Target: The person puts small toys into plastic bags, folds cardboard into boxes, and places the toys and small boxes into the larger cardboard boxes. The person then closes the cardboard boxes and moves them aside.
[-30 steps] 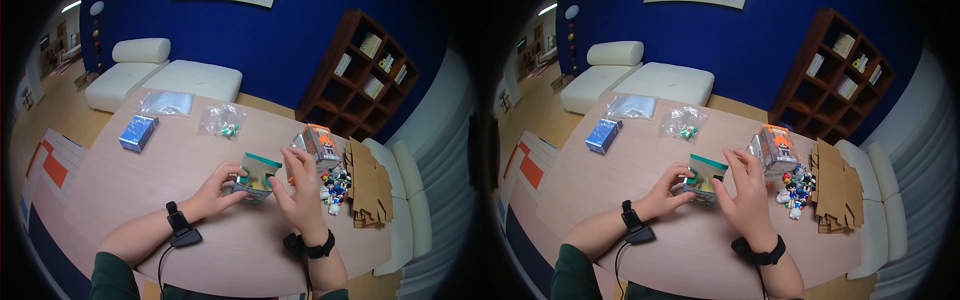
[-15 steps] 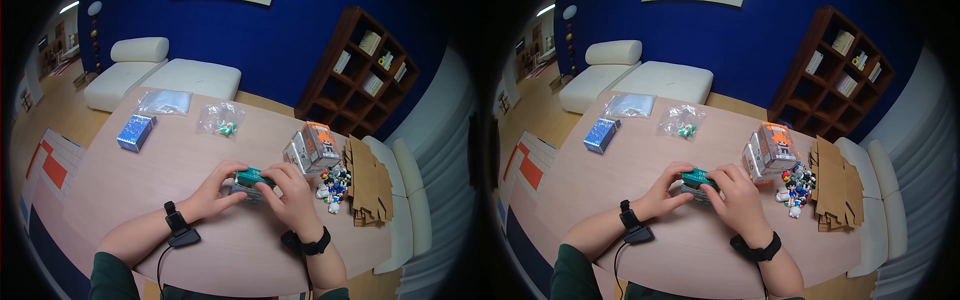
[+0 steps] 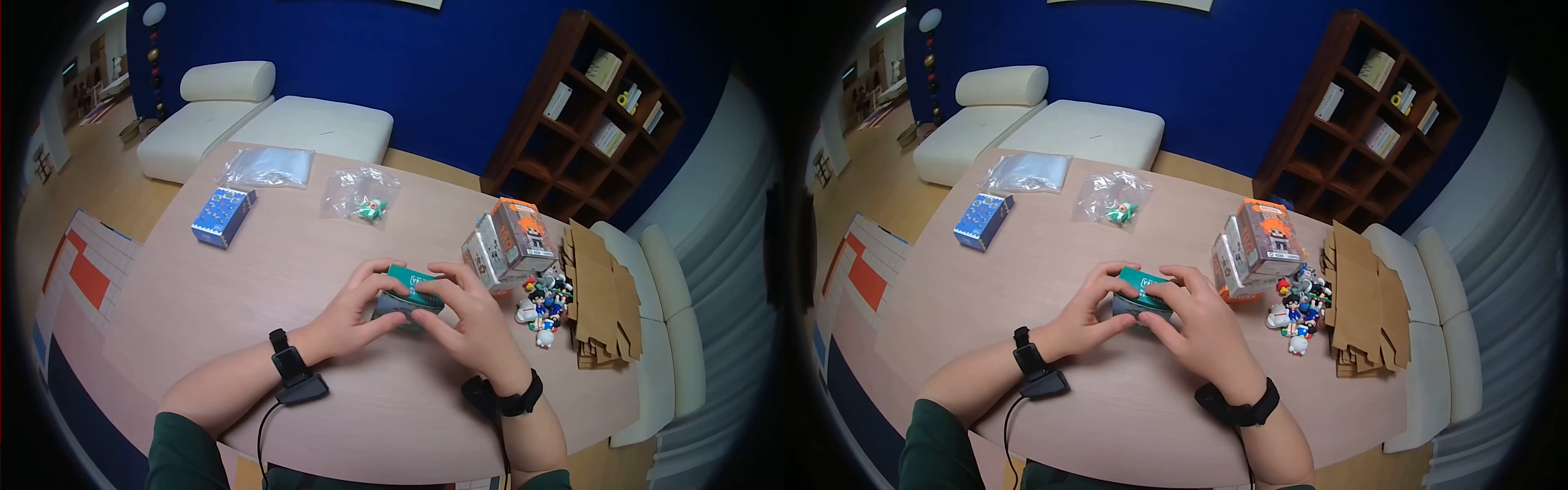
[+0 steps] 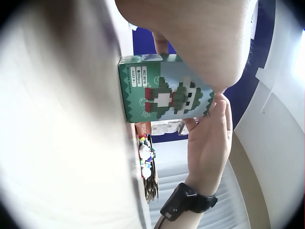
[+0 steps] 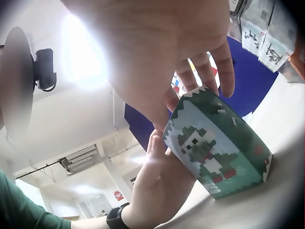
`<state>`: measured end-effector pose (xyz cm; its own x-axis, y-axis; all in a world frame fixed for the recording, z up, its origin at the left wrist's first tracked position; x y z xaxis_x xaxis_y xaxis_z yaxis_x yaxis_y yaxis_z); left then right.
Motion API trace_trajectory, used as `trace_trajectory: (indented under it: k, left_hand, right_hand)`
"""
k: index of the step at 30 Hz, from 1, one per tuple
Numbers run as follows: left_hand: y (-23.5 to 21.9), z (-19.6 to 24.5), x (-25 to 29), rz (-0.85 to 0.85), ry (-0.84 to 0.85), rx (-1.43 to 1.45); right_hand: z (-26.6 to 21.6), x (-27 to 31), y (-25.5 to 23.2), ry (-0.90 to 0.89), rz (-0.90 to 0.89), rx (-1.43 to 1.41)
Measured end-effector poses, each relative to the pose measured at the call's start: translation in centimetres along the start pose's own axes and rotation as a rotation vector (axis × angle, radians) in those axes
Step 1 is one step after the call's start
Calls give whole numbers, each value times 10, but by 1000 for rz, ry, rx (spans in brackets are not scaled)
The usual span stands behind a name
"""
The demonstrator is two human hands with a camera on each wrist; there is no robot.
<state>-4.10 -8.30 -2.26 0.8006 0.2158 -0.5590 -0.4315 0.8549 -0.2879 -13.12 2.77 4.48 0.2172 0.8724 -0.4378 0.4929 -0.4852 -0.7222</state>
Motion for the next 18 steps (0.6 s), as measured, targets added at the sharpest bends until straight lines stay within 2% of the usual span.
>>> trace_trajectory:
  k: [5, 6, 9, 13, 15, 18]
  left_hand:
    - [-9, -32, 5, 131, -200, -15]
    - [-12, -43, 9, 241, -294, 259]
    - [-27, -71, 10, 396, -378, 509]
    - [-25, -65, 10, 395, -491, 598]
    - [-16, -67, 11, 293, -543, 564]
    - [-13, -67, 9, 256, -505, 560]
  right_hand:
    - [3, 3, 5, -18, 2, 92]
    - [1, 2, 5, 7, 26, 119]
    - [-2, 4, 15, 16, 17, 129]
    - [-3, 9, 36, -15, -70, 192]
    - [-1, 10, 42, -18, -66, 210]
    - [4, 12, 44, 38, -48, 187]
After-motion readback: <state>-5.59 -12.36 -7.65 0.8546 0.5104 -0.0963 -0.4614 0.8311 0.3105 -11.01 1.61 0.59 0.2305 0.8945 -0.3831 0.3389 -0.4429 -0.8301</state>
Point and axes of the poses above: each hand's wrist, its own x-axis away from the middle knuckle, its own y-axis out of the palm, z = x × y, the point moved 9 cm from there along -x, towards the middle knuckle, and after that the axes turned 2 degrees about -x, right-handed, at the moved point
